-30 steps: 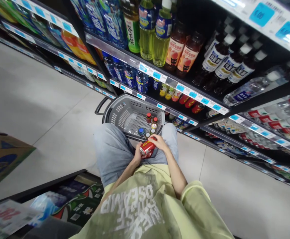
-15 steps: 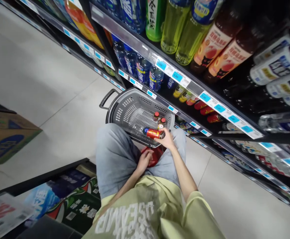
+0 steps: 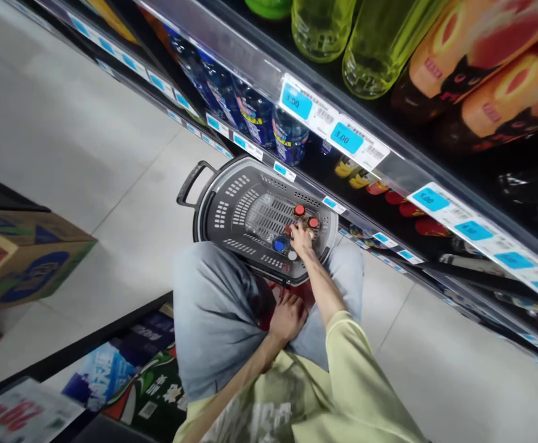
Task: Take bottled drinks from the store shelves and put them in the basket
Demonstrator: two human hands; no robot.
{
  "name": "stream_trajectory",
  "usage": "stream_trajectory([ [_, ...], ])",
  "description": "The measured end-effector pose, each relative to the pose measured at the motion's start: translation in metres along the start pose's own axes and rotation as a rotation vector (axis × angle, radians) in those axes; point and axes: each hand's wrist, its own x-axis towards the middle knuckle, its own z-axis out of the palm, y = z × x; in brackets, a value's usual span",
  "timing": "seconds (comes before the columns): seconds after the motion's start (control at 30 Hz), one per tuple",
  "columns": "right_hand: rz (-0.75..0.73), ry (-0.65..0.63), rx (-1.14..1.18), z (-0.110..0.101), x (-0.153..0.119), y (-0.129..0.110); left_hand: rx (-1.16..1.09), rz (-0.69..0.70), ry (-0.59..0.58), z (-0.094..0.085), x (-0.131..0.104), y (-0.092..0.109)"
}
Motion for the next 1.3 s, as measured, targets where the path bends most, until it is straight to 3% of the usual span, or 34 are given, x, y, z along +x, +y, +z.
stream_trajectory([
  [0.27,-0.013,-0.085,-0.054,0.058,0.022,0.008,-0.002,-0.055,-0.05,0.0,0.001,0.001],
  [0.47,-0.006,-0.128,0.01,0.087,0.039,0.015,0.003,-0.082,-0.102,0.0,0.001,-0.001],
  [1.03,0.028,-0.271,-0.034,0.117,0.066,0.014,-0.047,-0.15,-0.304,-0.012,0.005,-0.001],
  [1.3,0.037,-0.341,-0.038,0.118,0.075,0.015,0.011,-0.125,-0.268,-0.015,0.003,0.0],
])
